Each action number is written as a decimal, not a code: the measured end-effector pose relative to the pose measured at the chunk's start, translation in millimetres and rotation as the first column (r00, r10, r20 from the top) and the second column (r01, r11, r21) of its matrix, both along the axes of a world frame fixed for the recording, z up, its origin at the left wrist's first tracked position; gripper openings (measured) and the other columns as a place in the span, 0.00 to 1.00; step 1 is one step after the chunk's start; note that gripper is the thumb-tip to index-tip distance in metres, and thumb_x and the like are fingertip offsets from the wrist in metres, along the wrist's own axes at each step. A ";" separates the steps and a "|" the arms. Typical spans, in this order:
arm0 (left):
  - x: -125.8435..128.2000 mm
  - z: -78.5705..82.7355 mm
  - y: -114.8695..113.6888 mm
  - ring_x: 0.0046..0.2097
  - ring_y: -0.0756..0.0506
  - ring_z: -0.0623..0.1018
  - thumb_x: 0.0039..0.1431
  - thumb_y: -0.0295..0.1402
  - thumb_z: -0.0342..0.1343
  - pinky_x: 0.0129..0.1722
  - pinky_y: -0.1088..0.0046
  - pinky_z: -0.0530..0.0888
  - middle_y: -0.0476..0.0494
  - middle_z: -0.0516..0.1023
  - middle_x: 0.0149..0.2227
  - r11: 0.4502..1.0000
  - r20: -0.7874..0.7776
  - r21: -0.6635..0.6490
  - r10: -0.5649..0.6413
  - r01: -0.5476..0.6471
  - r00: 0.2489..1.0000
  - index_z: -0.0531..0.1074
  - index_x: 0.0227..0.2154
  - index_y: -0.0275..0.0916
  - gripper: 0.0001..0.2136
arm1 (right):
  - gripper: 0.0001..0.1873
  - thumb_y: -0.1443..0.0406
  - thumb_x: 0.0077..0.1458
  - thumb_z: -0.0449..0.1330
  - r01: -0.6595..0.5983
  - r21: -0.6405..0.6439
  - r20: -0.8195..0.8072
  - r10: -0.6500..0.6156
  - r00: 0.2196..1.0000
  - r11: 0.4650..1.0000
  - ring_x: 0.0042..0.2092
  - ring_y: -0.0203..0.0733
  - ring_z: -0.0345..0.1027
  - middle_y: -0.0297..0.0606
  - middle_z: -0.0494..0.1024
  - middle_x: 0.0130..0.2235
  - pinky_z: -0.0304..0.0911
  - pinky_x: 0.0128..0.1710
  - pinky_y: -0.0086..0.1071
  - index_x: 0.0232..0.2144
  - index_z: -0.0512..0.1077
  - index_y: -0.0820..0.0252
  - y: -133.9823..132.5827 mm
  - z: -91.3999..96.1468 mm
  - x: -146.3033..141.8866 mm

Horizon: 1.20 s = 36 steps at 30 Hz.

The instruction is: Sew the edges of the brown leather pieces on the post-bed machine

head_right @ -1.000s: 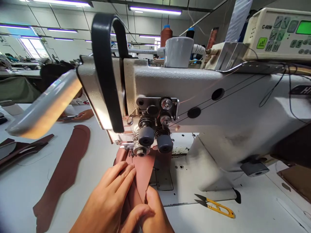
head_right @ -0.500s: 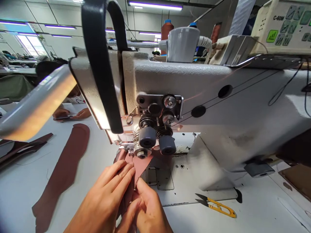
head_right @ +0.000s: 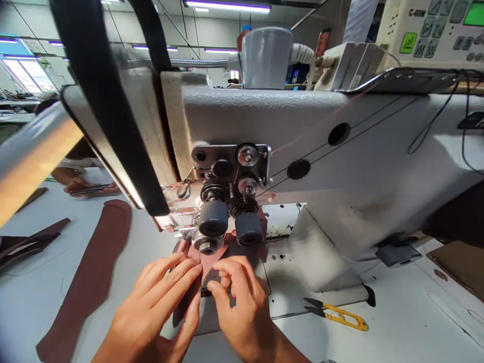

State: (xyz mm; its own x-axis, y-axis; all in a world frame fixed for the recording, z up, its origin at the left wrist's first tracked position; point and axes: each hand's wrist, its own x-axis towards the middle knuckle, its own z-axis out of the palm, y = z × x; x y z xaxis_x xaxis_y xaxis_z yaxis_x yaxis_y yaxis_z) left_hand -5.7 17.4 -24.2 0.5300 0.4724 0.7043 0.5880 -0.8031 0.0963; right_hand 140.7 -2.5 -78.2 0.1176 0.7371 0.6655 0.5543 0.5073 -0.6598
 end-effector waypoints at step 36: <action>-17.2 0.9 44.7 0.37 0.50 0.74 0.53 0.19 0.54 0.47 0.71 0.68 0.50 0.75 0.33 0.985 0.144 -0.036 -0.162 0.169 0.976 0.69 0.34 0.38 0.08 | 0.18 0.55 0.46 0.61 0.179 -0.020 0.346 -0.161 0.924 0.984 0.40 0.48 0.68 0.35 0.75 0.36 0.66 0.43 0.46 0.40 0.69 0.54 38.2 12.5 5.2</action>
State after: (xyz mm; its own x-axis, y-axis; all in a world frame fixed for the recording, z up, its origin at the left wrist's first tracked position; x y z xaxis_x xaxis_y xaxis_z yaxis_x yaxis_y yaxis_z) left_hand -22.9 62.1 -23.4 0.5016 0.4213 0.7556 0.4249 -0.8808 0.2090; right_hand 145.9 35.7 -65.7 0.0158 0.7595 0.6503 0.8258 0.3568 -0.4368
